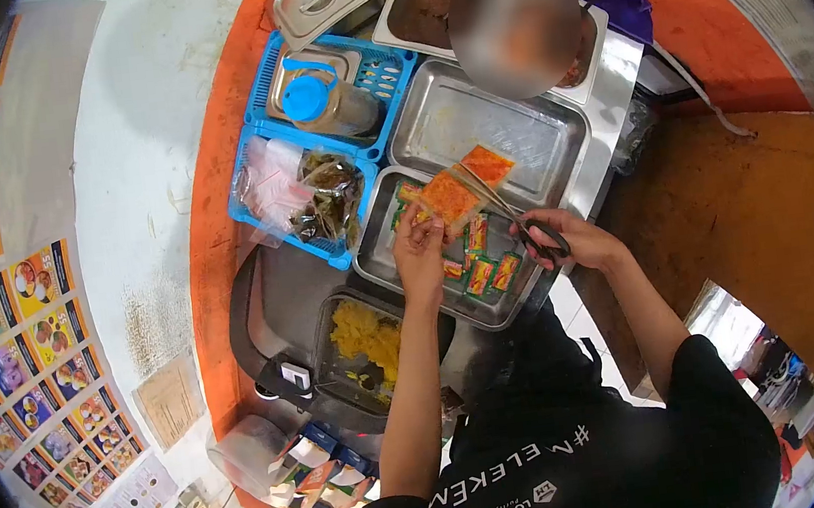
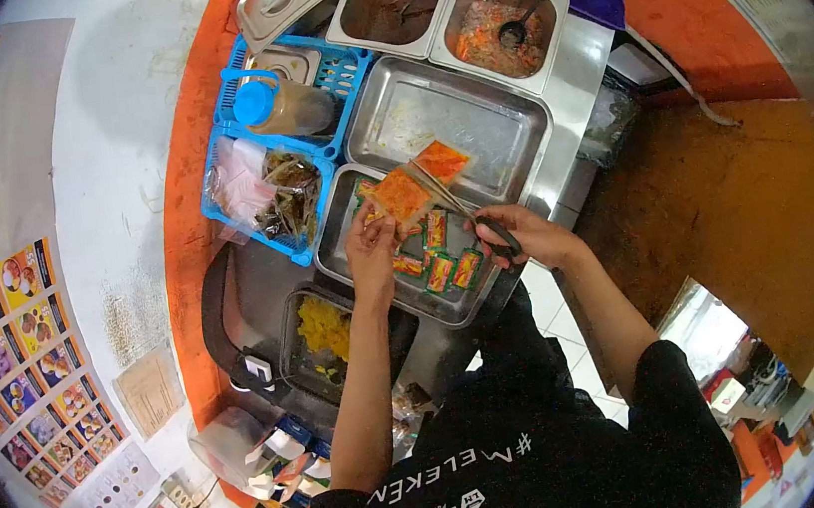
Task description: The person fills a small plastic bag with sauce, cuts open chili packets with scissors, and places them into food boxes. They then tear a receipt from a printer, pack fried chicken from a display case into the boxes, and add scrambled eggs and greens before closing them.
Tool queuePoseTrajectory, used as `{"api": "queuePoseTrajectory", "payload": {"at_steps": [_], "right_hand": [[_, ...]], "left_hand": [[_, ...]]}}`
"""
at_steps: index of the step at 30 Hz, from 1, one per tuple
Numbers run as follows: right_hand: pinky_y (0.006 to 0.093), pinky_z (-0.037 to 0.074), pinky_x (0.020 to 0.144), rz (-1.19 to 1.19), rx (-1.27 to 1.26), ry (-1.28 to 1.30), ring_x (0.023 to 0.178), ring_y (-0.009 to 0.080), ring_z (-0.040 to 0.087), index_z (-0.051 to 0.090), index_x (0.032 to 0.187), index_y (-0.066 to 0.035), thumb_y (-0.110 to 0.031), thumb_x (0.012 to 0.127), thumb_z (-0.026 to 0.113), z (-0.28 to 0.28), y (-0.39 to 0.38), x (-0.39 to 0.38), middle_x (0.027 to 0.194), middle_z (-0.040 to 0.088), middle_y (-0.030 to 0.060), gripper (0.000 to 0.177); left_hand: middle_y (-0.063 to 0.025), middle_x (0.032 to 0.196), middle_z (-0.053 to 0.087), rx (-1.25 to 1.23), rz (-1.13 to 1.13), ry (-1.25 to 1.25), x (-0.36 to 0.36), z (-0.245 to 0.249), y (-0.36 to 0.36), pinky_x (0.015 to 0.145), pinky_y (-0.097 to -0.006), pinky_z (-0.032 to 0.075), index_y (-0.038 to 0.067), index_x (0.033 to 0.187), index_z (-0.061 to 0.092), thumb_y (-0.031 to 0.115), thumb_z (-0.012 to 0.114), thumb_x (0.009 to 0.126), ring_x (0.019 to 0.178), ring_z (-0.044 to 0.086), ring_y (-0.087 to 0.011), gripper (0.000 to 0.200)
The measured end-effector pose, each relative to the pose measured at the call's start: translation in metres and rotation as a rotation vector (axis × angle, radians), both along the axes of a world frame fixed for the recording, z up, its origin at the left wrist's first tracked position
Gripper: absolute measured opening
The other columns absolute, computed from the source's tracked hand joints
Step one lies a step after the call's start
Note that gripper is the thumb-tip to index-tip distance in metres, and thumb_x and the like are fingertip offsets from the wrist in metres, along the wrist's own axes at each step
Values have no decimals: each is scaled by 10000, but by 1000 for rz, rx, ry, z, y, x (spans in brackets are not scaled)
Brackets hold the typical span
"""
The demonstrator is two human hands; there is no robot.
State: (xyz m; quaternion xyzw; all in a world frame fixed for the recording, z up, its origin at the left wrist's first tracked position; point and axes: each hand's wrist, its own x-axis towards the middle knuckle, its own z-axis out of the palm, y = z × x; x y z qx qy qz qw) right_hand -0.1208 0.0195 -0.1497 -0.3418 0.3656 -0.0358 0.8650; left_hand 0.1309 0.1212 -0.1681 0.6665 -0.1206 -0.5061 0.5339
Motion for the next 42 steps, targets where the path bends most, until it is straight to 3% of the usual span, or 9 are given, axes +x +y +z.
{"api": "queuePoseTrajectory", "payload": {"at_steps": [11, 23, 25, 34, 37, 42], "right_hand": [[195, 376, 449, -41, -57, -48, 542, 49, 541, 631, 1219, -7, -450, 982, 710, -9, 3, -4, 762, 600, -21, 509], [227, 361, 452, -82, -26, -22, 521, 61, 532, 668, 1101, -42, -425, 984, 721, -3, -1, 15, 704, 605, -16, 405], [221, 359, 455, -50, -60, 31, 523, 62, 526, 663, 1154, -32, -431, 976, 725, -7, -4, 19, 704, 597, -16, 441], [231, 375, 472, -121, -9, 31, 516, 76, 517, 664, 1152, -2, -426, 995, 699, -15, -8, 35, 701, 591, -4, 454], [235, 373, 468, -151, -2, 0, 511, 77, 516, 666, 1126, 2, -437, 972, 730, -11, -12, 42, 695, 587, -1, 470], [237, 368, 453, -134, -55, 83, 497, 75, 516, 666, 1084, 5, -449, 923, 790, -12, -17, 51, 687, 587, -1, 497]], "left_hand": [[-48, 987, 701, -30, -1, 56, -1, 7, -4, 750, -275, 534, -12, 1534, 419, 80, 684, 1006, 840, 660, -111, 598], [-31, 963, 686, 15, -79, 0, 2, 7, -6, 718, -257, 509, 28, 1556, 434, 50, 642, 1021, 817, 635, -92, 574], [-34, 948, 685, 38, -97, -8, 5, 5, -6, 713, -256, 507, 26, 1556, 433, 48, 641, 1020, 802, 626, -92, 575], [-37, 877, 679, 79, -275, 8, 22, 13, -17, 688, -262, 488, 7, 1521, 472, 61, 623, 1030, 754, 588, -93, 517], [-7, 849, 670, 98, -350, -21, 24, 29, -23, 691, -272, 449, 36, 1370, 605, 113, 633, 1037, 739, 570, -95, 343], [-22, 861, 671, 79, -406, 33, 34, 22, -24, 707, -283, 486, 12, 1458, 542, 70, 619, 1028, 743, 581, -97, 440]]}}
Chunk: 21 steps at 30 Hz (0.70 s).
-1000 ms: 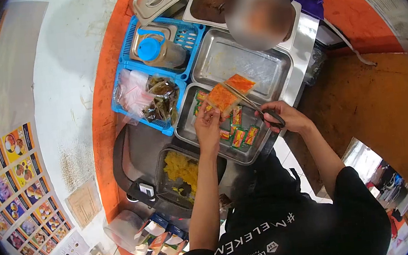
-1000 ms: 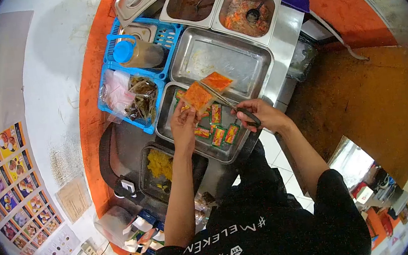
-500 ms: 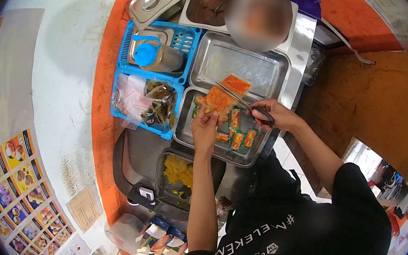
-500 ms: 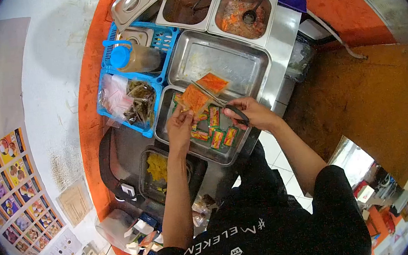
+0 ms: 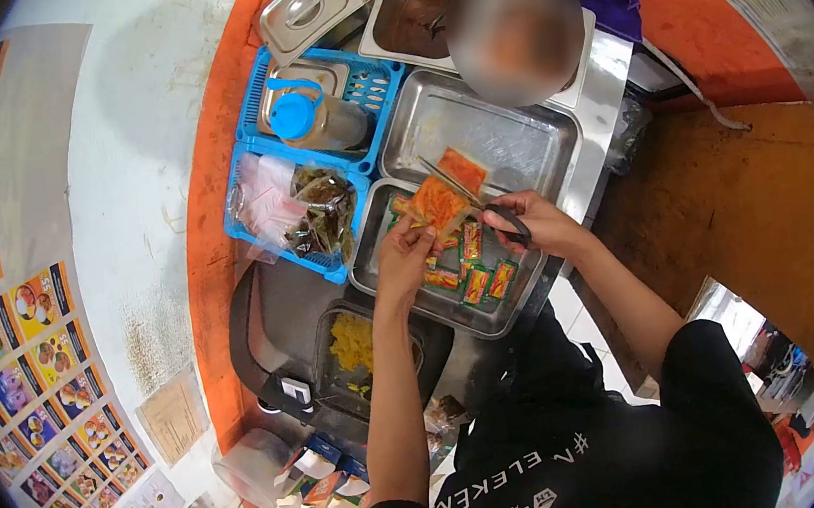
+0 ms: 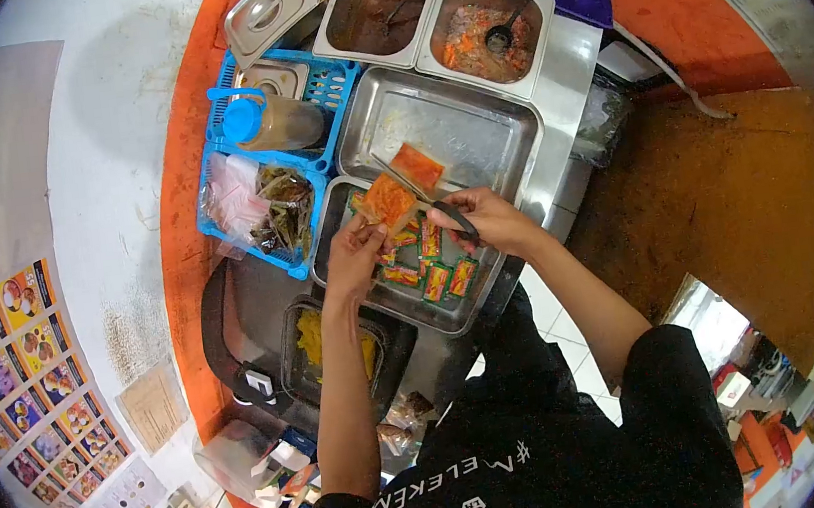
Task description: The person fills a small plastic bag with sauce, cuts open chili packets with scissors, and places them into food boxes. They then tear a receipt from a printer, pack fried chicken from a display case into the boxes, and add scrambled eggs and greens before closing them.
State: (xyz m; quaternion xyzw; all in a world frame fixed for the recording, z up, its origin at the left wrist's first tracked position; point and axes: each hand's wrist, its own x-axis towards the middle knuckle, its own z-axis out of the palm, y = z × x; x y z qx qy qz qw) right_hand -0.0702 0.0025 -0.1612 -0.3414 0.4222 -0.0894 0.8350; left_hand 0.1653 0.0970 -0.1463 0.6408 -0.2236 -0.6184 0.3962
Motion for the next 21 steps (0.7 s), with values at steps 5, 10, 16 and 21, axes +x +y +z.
{"api": "queuePoseTrajectory", "payload": {"at_steps": [5, 10, 16, 21], "right_hand": [[235, 382, 448, -3, -61, -3, 506, 77, 542, 687, 1024, -7, -436, 900, 819, 7, -8, 6, 690, 598, -2, 465], [378, 534, 618, 163, -759, 424, 689, 269, 693, 717, 1019, 20, -363, 827, 853, 20, -31, -29, 737, 696, 118, 450], [511, 558, 814, 471, -1346, 906, 907, 457, 677, 672, 934, 19, -185, 763, 838, 11, -74, -24, 933, 707, 248, 314], [483, 558, 810, 623, -1547, 879, 924, 395, 701, 733, 967, -4, -226, 831, 812, -17, -97, -26, 959, 733, 201, 272]], "left_hand": [[-32, 883, 677, 26, 52, 22, 6, 4, 4, 731, -279, 492, 3, 1494, 507, 70, 638, 1020, 771, 593, -100, 497], [-48, 909, 676, -81, 38, -212, 19, 35, 57, 769, -275, 523, -20, 1525, 461, 63, 653, 1014, 817, 617, -106, 553], [-53, 1012, 687, -81, 239, -264, 9, 87, 181, 770, -282, 566, -35, 1420, 562, 6, 632, 1016, 880, 654, -118, 412], [-70, 1118, 692, -109, 361, -482, -12, 113, 309, 815, -311, 589, -1, 1200, 636, 46, 649, 1015, 947, 686, -131, 191]]}}
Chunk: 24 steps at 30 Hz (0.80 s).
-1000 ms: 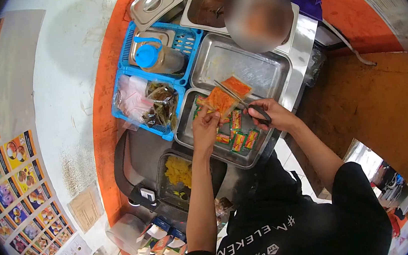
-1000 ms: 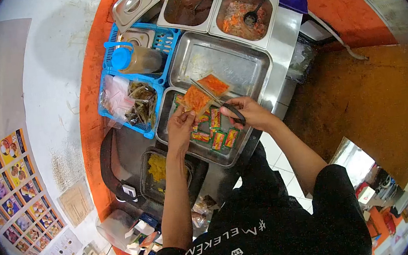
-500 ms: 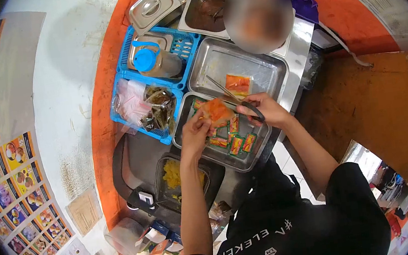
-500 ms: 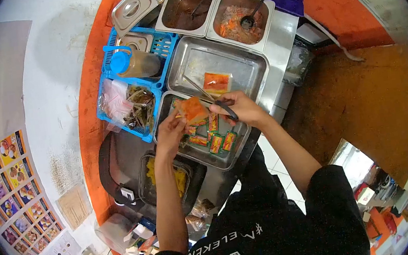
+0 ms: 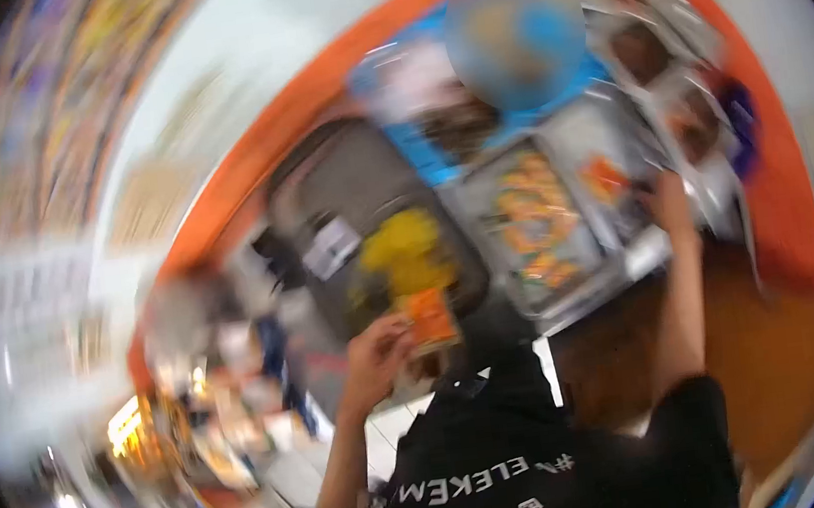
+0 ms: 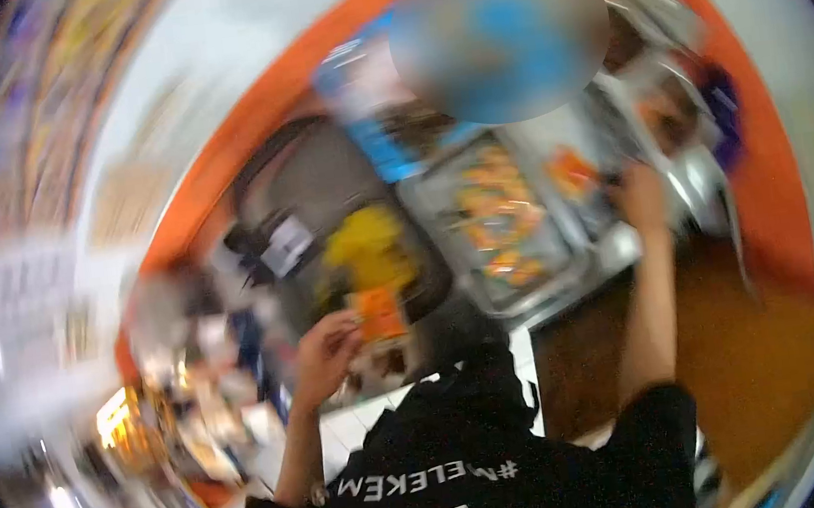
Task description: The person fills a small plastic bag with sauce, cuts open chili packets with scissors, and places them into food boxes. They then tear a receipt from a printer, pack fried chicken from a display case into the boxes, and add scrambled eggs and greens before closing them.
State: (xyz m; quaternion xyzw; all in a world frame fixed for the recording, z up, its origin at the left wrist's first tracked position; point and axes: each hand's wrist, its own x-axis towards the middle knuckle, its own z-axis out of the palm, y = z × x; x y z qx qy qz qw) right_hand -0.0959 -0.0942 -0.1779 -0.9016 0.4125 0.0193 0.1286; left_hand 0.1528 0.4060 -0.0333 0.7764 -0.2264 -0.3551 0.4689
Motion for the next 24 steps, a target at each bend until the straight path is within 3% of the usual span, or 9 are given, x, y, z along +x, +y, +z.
{"api": "queuePoseTrajectory", "payload": {"at_steps": [2, 4, 6, 9, 11, 12, 15, 19, 24], "right_hand": [[430, 556, 812, -35, 318, -193, 929, 338, 732, 753, 1072, 25, -210, 836, 825, 21, 7, 20, 1024, 760, 209, 341], [395, 541, 696, 203, 59, -127, 688, 262, 641, 700, 934, 20, -160, 869, 809, -58, -40, -7, 852, 717, 144, 220], [302, 463, 548, 73, 485, -220, 632, 111, 544, 643, 863, -27, -139, 939, 756, -43, -33, -1, 782, 633, 47, 176], [314, 513, 612, 227, 268, -290, 618, 169, 634, 733, 994, 27, -290, 969, 728, -35, -33, -2, 742, 698, 98, 318], [369, 542, 712, 55, 245, 8, 780, 231, 691, 696, 1240, 43, -305, 1060, 600, 10, -6, 27, 983, 742, 162, 403], [409, 543, 882, 198, 53, -266, 1031, 290, 695, 676, 1273, 37, -367, 1077, 563, -16, -14, 21, 1137, 724, 194, 464], [436, 514, 970, 95, 187, -352, 1154, 306, 647, 656, 1301, 34, -377, 1081, 553, 52, 135, 73, 1222, 698, 210, 477], [292, 561, 783, 109, 578, -426, 980, 147, 666, 662, 1293, -25, -331, 1056, 617, 72, 338, 103, 1130, 703, 83, 389], [295, 547, 765, 121, 872, -374, 843, 140, 658, 665, 1182, 28, -135, 976, 683, 72, 592, 125, 1025, 701, 89, 263]], "left_hand": [[-56, 1009, 695, 137, 149, 189, -17, 24, 56, 792, -287, 562, 8, 1226, 586, 41, 651, 1008, 916, 682, -114, 231], [-32, 990, 663, 75, 217, 150, -34, 32, 128, 776, -300, 564, 25, 1209, 592, 76, 656, 1018, 872, 655, -112, 207], [-36, 979, 658, 88, 295, 123, -53, 43, 195, 774, -299, 566, 8, 1183, 594, 57, 653, 1013, 875, 660, -116, 187], [-38, 956, 648, 59, 477, 66, -80, 54, 314, 769, -284, 567, -14, 1135, 615, 30, 664, 985, 876, 670, -125, 164], [-32, 942, 647, 165, 550, 26, -87, 64, 403, 758, -267, 564, -6, 1110, 641, 14, 662, 954, 867, 665, -115, 158], [-29, 907, 649, 187, 615, -26, -88, 67, 448, 728, -265, 552, -2, 1073, 642, 25, 646, 950, 815, 659, -112, 126], [-24, 858, 667, 246, 822, -89, -69, 72, 561, 685, -251, 536, -1, 1035, 642, 24, 620, 935, 738, 640, -91, 105], [-67, 813, 698, 209, 942, -248, -13, 26, 683, 640, -290, 535, -23, 978, 684, 44, 649, 904, 707, 655, -117, 106], [-207, 789, 747, 724, 879, -582, 64, -74, 773, 666, -400, 569, -57, 883, 736, 169, 756, 808, 733, 751, -307, 239]]}}
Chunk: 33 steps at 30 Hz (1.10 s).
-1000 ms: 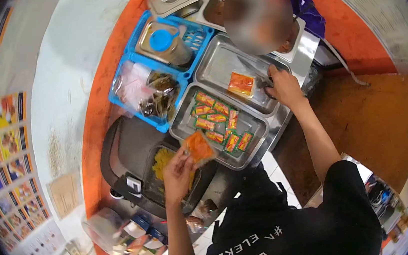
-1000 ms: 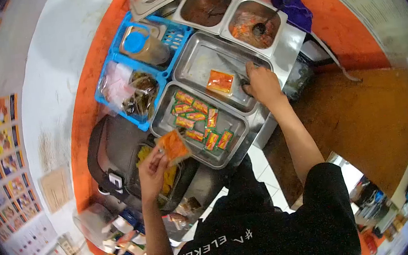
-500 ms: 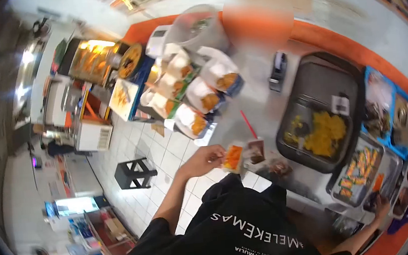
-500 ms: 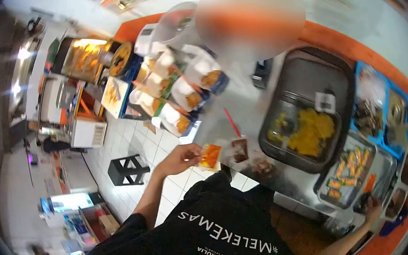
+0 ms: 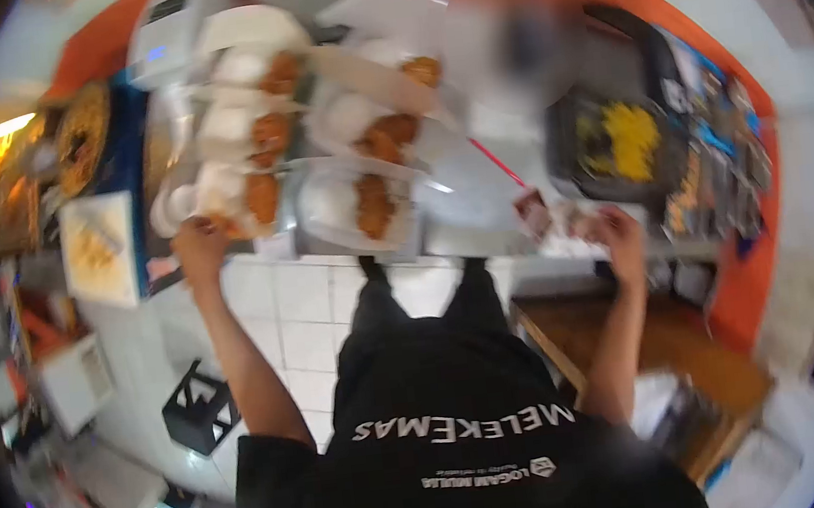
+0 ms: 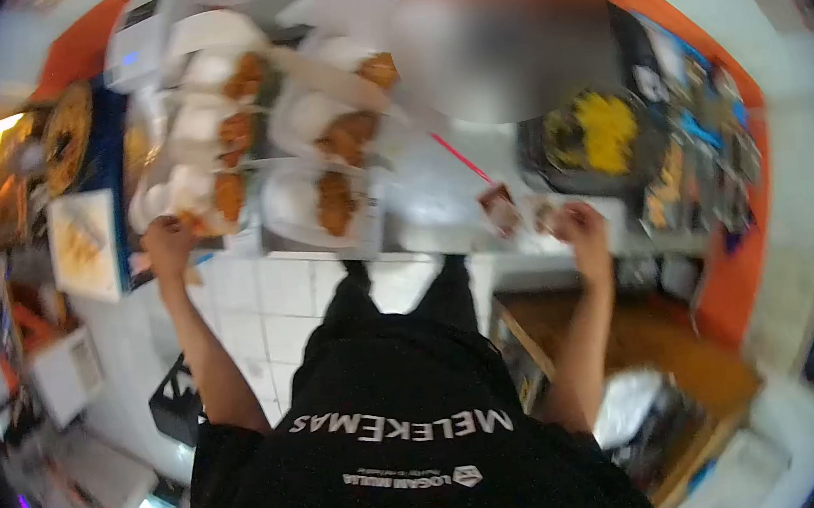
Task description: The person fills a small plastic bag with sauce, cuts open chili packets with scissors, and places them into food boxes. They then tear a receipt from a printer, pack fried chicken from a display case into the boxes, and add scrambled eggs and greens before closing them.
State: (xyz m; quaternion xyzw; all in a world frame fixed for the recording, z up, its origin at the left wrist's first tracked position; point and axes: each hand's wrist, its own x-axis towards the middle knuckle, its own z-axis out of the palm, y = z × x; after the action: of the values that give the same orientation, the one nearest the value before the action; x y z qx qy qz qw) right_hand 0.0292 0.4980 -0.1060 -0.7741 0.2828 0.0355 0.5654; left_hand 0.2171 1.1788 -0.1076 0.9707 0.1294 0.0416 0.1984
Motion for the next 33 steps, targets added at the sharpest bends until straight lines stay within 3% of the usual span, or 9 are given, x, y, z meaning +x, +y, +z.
{"api": "queuePoseTrajectory", "payload": {"at_steps": [3, 8, 11, 12, 20, 22, 28, 31, 33], "right_hand": [[275, 529, 622, -17, -177, 67, 739, 101, 676, 712, 1086, -16, -129, 970, 695, 1, 49, 1, 831, 707, 35, 163], [365, 565, 727, 48, -601, 116, 821, 306, 734, 712, 1090, 2, -80, 854, 735, -42, 46, -10, 949, 746, 164, 250], [381, 560, 807, 208, -745, -76, 942, 304, 729, 713, 1100, 1, -47, 830, 723, -50, 52, 3, 1003, 755, 138, 274], [392, 547, 837, 167, -521, -103, 976, 291, 711, 716, 1117, -10, -30, 819, 717, -55, 55, 12, 1026, 757, 135, 298], [292, 517, 743, 106, -233, -10, 817, 155, 656, 727, 1060, 2, -60, 883, 743, -75, 33, 27, 909, 732, 60, 188], [245, 495, 662, -20, 27, -103, 741, 101, 621, 729, 1033, -19, -80, 917, 727, -83, 24, 24, 858, 715, 9, 131], [250, 475, 692, -43, 45, 2, 777, 78, 597, 729, 965, 3, -98, 953, 741, -52, 22, 31, 853, 701, 5, 103], [239, 459, 680, -72, 180, -5, 762, 64, 572, 736, 962, -8, -122, 961, 746, -32, 17, 29, 832, 692, -10, 115], [248, 466, 686, -37, 194, -83, 763, 75, 571, 740, 985, -4, -131, 961, 746, -38, 14, 24, 834, 703, 6, 129]], "left_hand": [[-234, 845, 749, -52, -24, 76, 26, -39, 3, 737, -420, 577, -55, 908, 750, 247, 762, 842, 807, 753, -367, 309], [-225, 836, 746, -13, -97, 103, 19, -38, -16, 730, -433, 561, -44, 930, 749, 282, 734, 906, 797, 740, -376, 328], [-206, 806, 740, -134, -107, 22, -7, -18, -27, 713, -421, 554, -29, 948, 740, 272, 719, 940, 755, 733, -351, 302], [-197, 792, 735, -182, -137, 61, -15, -17, -26, 702, -416, 550, -24, 953, 736, 256, 719, 941, 740, 729, -336, 281], [-144, 724, 713, -313, -281, 503, -104, -43, -27, 639, -372, 541, 8, 1044, 703, 215, 742, 936, 651, 714, -257, 237], [-143, 782, 748, -469, -307, 671, -134, -63, -31, 643, -350, 562, 0, 1134, 691, 242, 723, 966, 693, 750, -219, 296], [-198, 1078, 762, -655, -407, 1089, -225, -163, -24, 866, -383, 560, 47, 1356, 654, 278, 602, 1008, 930, 750, -269, 420], [-217, 1128, 755, -556, -388, 1217, -224, -169, -34, 875, -379, 556, 39, 1319, 686, 210, 601, 973, 951, 742, -263, 395], [-219, 1147, 753, -380, -475, 1326, -177, -103, -84, 876, -378, 553, 32, 1275, 713, 179, 595, 952, 971, 736, -250, 375]]}}
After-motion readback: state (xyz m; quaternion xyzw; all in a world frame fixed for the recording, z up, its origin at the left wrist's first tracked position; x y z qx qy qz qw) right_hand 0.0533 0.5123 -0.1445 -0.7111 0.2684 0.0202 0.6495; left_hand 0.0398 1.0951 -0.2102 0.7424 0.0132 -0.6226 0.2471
